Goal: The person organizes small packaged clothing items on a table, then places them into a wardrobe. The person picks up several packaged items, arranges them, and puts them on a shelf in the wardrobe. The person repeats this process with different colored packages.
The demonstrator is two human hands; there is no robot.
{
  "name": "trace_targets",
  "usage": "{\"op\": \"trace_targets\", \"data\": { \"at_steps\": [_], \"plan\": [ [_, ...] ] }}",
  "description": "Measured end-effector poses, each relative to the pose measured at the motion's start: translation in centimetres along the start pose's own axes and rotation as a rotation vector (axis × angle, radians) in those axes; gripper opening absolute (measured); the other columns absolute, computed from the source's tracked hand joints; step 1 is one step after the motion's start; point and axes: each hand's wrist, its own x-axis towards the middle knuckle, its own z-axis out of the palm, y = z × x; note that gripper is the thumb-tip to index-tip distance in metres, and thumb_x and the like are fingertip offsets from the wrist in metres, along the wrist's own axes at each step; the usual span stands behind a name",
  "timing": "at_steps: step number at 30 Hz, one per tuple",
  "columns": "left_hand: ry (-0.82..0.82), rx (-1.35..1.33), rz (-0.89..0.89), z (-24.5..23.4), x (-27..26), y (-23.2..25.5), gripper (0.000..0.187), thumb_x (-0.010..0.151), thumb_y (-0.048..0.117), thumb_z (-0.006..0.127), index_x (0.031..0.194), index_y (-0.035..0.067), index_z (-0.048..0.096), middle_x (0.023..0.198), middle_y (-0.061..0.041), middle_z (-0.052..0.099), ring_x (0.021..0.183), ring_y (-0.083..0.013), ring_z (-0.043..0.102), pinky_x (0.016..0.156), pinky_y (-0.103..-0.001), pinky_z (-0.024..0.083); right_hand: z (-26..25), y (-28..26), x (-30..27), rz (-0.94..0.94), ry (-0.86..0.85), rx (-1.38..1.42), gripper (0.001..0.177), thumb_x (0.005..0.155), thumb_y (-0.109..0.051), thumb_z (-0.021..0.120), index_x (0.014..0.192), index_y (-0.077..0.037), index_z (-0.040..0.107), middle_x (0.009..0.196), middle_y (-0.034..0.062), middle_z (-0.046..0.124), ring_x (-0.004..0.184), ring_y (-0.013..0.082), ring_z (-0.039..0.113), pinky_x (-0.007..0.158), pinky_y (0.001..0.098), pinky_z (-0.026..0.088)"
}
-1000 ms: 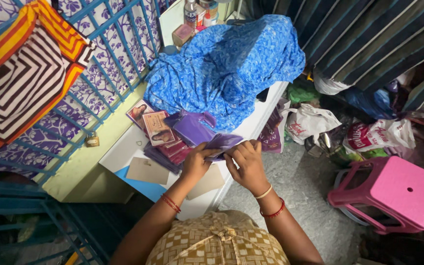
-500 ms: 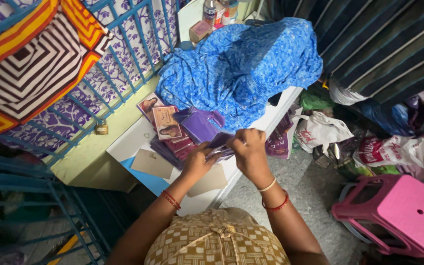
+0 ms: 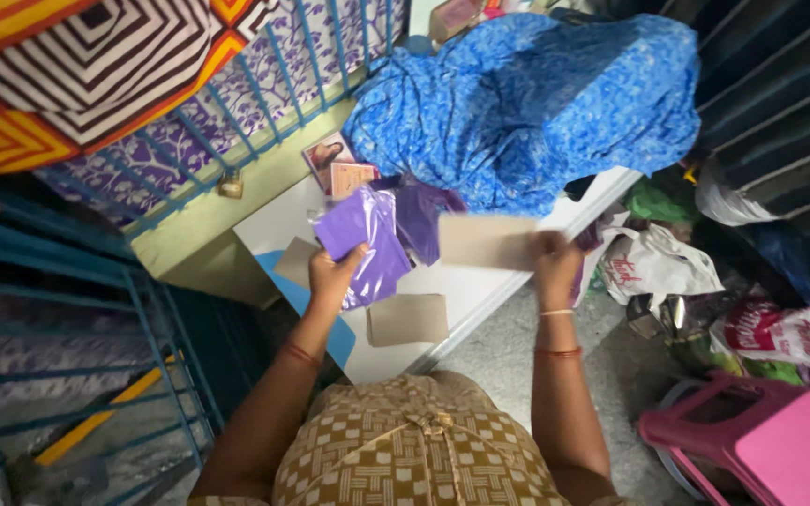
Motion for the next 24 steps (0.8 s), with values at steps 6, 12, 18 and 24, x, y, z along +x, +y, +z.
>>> {"op": "trace_targets", "data": {
  "at_steps": [6, 12, 18, 24],
  "plan": [
    [0.119, -0.242, -0.168, -1.1, -0.2, 1.2, 0.022, 0.086, 0.009, 0.082, 0.104, -0.002, 0.075, 0.097, -0.004, 0.075, 0.082, -0.0103, 0.067, 0.075, -0.028, 0.055, 10.8, 7.8, -10.4, 0.507, -0.483, -0.14, 0.014, 0.084, -0.014, 0.077, 0.091, -0.002, 0.074, 0.075, 0.0117, 0.076, 0.064, 0.0201, 0.072, 0.06, 0.0362, 0.059],
    [0.123, -0.488, -0.286, 0.0, -0.5, 2.1, 0.027, 0.084, 0.004, 0.081, 0.109, -0.001, 0.071, 0.101, -0.007, 0.075, 0.088, -0.0156, 0.071, 0.081, -0.032, 0.058, 13.4, 8.4, -12.1, 0.474, -0.664, -0.355, 0.025, 0.078, -0.018, 0.082, 0.095, -0.001, 0.074, 0.078, 0.0098, 0.075, 0.06, 0.0193, 0.071, 0.053, 0.0333, 0.058],
    [0.061, -0.546, -0.276, 1.3, -0.9, 3.5, 0.036, 0.081, 0.002, 0.08, 0.115, 0.001, 0.067, 0.103, -0.007, 0.073, 0.088, -0.0172, 0.071, 0.081, -0.034, 0.059, 12.3, 7.9, -7.4, 0.642, -0.805, -0.338, 0.038, 0.086, -0.029, 0.08, 0.106, -0.001, 0.065, 0.077, 0.0127, 0.073, 0.058, 0.019, 0.069, 0.048, 0.0336, 0.057],
    [-0.035, -0.481, -0.249, 3.6, -1.0, 2.8, 0.04, 0.081, -0.002, 0.079, 0.119, 0.002, 0.066, 0.105, -0.006, 0.073, 0.092, -0.0158, 0.07, 0.085, -0.033, 0.058, 10.8, -0.1, -0.9, 0.596, -0.645, 0.3, 0.033, 0.101, -0.036, 0.058, 0.105, -0.005, 0.069, 0.082, 0.0071, 0.073, 0.064, 0.0125, 0.066, 0.056, 0.0262, 0.054]
  ]
}}
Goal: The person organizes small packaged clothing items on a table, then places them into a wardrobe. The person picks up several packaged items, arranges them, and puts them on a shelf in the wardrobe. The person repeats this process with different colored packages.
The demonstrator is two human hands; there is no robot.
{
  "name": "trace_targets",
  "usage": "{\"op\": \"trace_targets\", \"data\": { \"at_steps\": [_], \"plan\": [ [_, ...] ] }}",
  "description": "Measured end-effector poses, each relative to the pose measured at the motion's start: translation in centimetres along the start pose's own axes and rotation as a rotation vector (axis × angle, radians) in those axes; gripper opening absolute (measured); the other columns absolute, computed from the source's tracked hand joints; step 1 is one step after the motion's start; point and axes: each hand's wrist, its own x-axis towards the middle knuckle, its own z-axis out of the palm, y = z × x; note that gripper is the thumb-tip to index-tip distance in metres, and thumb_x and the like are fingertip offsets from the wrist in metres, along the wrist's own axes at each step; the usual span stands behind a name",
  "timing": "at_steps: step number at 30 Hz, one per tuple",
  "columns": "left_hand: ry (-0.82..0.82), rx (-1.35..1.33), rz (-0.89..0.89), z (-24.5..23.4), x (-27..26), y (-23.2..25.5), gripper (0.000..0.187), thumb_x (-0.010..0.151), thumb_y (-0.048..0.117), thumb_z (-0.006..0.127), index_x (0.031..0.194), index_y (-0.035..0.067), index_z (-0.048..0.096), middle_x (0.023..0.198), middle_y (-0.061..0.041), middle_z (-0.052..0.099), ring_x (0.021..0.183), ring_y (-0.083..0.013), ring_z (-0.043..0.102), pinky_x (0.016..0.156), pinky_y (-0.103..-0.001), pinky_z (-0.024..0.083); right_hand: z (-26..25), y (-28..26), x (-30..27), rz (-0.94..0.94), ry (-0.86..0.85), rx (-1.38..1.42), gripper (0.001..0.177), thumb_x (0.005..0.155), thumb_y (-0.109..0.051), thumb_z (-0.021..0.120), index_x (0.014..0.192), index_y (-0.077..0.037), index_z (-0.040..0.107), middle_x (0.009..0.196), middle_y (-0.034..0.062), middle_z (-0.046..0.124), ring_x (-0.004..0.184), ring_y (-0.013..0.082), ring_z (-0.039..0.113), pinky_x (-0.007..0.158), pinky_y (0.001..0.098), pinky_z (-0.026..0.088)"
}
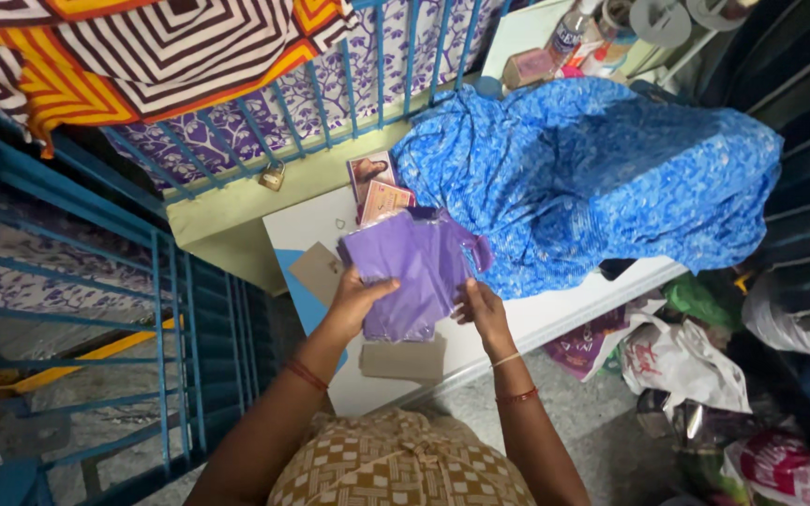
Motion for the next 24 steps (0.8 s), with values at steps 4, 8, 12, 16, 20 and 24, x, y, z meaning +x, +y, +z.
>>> {"op": "trace_targets", "data": {
  "at_steps": [4, 8, 12, 16, 20, 24],
  "plan": [
    [0.02, 0.018, 0.099, 1.7, 0.2, -0.9, 0.041, 0.082, 0.001, 0.081, 0.12, 0.004, 0.065, 0.108, -0.003, 0.072, 0.096, -0.0123, 0.069, 0.087, -0.031, 0.058, 3.1, -3.3, -0.4, -0.531, -0.066, 0.051, 0.016, 0.105, -0.018, 0.066, 0.104, -0.002, 0.063, 0.096, -0.0014, 0.063, 0.088, 0.005, 0.056, 0.08, 0.0202, 0.048],
    [0.135, 0.023, 0.181, 2.2, 0.1, -0.6, 0.043, 0.084, 0.003, 0.082, 0.123, 0.003, 0.063, 0.109, -0.004, 0.071, 0.096, -0.0122, 0.068, 0.088, -0.031, 0.057, 5.7, -3.1, -2.3, -0.575, 0.05, 0.012, 0.017, 0.1, -0.013, 0.068, 0.092, -0.005, 0.056, 0.083, -0.0036, 0.055, 0.074, 0.0043, 0.049, 0.066, 0.021, 0.043],
    [0.21, 0.013, 0.215, 2.1, -0.4, -0.5, 0.049, 0.084, 0.005, 0.081, 0.126, 0.004, 0.058, 0.111, -0.005, 0.07, 0.097, -0.0128, 0.068, 0.086, -0.032, 0.058, 7.5, -2.7, -3.5, -0.581, 0.099, 0.088, 0.013, 0.103, -0.012, 0.064, 0.093, -0.007, 0.057, 0.086, -0.0039, 0.054, 0.076, 0.0038, 0.046, 0.067, 0.0208, 0.041],
    [0.263, -0.028, 0.213, 1.5, -2.6, 0.3, 0.052, 0.085, 0.006, 0.08, 0.13, 0.004, 0.055, 0.113, -0.005, 0.069, 0.1, -0.0132, 0.067, 0.088, -0.032, 0.058, 9.4, -3.5, -4.6, -0.592, 0.054, 0.116, 0.012, 0.105, -0.011, 0.061, 0.094, -0.007, 0.057, 0.089, -0.0035, 0.057, 0.078, 0.0037, 0.047, 0.069, 0.021, 0.043],
    [0.283, 0.055, 0.42, 0.7, -4.9, 1.5, 0.067, 0.087, 0.007, 0.08, 0.145, 0.002, 0.045, 0.123, -0.008, 0.066, 0.11, -0.0161, 0.064, 0.097, -0.033, 0.054, 10.9, -5.4, -7.2, -0.58, -0.104, 0.183, 0.008, 0.103, -0.011, 0.061, 0.101, -0.007, 0.055, 0.098, -0.0013, 0.058, 0.083, 0.0043, 0.049, 0.073, 0.0212, 0.044],
    [0.224, 0.092, 0.586, -0.2, -8.6, 3.6, 0.091, 0.087, 0.007, 0.08, 0.158, 0.004, 0.025, 0.142, -0.008, 0.055, 0.126, -0.0168, 0.057, 0.109, -0.034, 0.047, 12.3, -8.2, -11.0, -0.445, -0.327, 0.13, 0.02, 0.102, -0.016, 0.056, 0.12, -0.007, 0.057, 0.112, 0.0003, 0.06, 0.101, 0.0063, 0.055, 0.089, 0.0224, 0.045]
  ]
}}
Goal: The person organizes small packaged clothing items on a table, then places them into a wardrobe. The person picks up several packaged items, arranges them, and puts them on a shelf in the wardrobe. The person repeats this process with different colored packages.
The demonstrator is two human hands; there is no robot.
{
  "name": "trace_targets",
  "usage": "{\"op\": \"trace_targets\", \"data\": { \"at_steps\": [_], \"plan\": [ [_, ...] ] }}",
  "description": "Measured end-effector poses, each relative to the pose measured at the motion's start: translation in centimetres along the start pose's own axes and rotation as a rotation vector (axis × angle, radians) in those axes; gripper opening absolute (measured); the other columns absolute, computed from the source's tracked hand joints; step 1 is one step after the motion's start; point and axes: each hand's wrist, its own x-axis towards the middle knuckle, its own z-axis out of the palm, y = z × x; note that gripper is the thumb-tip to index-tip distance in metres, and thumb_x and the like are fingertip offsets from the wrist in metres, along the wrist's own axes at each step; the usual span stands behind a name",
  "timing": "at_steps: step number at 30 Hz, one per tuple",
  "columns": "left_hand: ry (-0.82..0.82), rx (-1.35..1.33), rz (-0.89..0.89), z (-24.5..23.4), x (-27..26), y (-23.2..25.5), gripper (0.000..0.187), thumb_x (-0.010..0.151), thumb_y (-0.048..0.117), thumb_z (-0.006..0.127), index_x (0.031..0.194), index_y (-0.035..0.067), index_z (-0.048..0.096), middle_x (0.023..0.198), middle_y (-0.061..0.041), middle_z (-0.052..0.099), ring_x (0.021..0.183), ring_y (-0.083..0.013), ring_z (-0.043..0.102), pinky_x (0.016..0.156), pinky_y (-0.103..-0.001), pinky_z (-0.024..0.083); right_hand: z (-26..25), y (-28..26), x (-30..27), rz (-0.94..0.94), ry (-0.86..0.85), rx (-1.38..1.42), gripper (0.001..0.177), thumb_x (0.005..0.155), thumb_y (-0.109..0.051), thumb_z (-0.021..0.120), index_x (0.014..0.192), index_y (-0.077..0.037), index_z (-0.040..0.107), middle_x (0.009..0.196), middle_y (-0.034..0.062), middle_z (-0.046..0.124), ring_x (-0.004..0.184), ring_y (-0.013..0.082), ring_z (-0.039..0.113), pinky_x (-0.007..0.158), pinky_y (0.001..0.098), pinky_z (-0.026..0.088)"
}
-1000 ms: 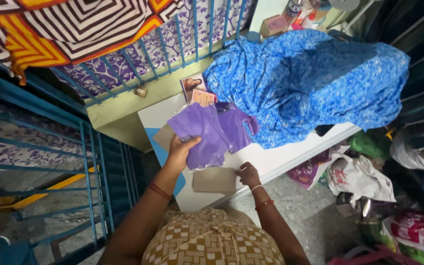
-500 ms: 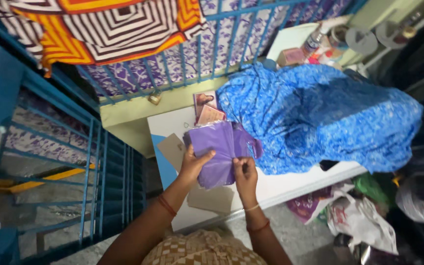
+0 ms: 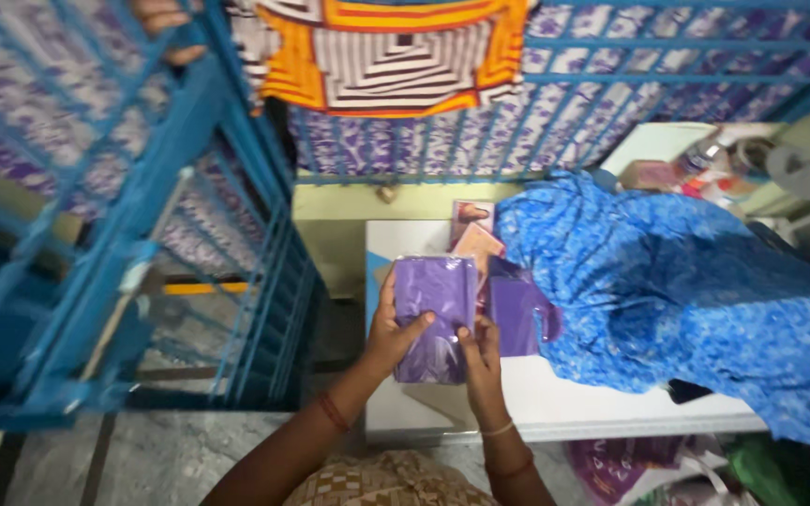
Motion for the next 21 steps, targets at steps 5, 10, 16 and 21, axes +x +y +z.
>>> {"op": "trace_targets", "data": {
  "at_steps": [5, 10, 16, 21],
  "plan": [
    [-0.038, -0.013, 0.144, -4.2, -5.1, 6.1, 0.098, 0.088, 0.003, 0.079, 0.162, 0.004, 0.016, 0.147, -0.01, 0.051, 0.133, -0.0175, 0.053, 0.114, -0.036, 0.043, 4.9, -1.3, -2.9, 0.003, -0.285, -0.03, 0.027, 0.105, -0.019, 0.057, 0.127, -0.002, 0.058, 0.114, 0.0039, 0.064, 0.104, 0.0104, 0.056, 0.094, 0.0283, 0.046],
    [0.036, -0.025, 0.203, -9.4, -14.6, 14.0, 0.092, 0.091, -0.001, 0.076, 0.162, 0.007, 0.018, 0.144, -0.008, 0.053, 0.131, -0.0166, 0.053, 0.113, -0.036, 0.045, 11.9, -1.9, -10.8, -0.178, -0.506, -0.054, 0.027, 0.106, -0.015, 0.057, 0.129, -0.003, 0.052, 0.117, 0.0042, 0.063, 0.108, 0.0096, 0.056, 0.099, 0.0272, 0.046],
    [0.269, 0.109, 0.236, -15.7, -28.6, 25.1, 0.072, 0.095, -0.003, 0.07, 0.157, 0.003, 0.035, 0.14, -0.007, 0.058, 0.129, -0.0149, 0.055, 0.112, -0.034, 0.046, 21.7, -4.5, -23.1, -0.136, -0.834, 0.047, 0.039, 0.102, -0.011, 0.059, 0.137, -0.003, 0.042, 0.129, 0.0043, 0.055, 0.12, 0.0108, 0.051, 0.105, 0.0281, 0.042],
    [0.599, 0.08, 0.37, -20.4, -38.6, 31.0, 0.072, 0.089, -0.004, 0.071, 0.153, 0.006, 0.038, 0.134, -0.006, 0.06, 0.123, -0.0159, 0.057, 0.107, -0.035, 0.048, 30.2, -4.5, -30.1, 0.033, -1.195, 0.124, 0.042, 0.1, -0.011, 0.062, 0.135, -0.005, 0.041, 0.123, 0.0031, 0.059, 0.113, 0.0088, 0.055, 0.099, 0.0273, 0.047]
  ]
}}
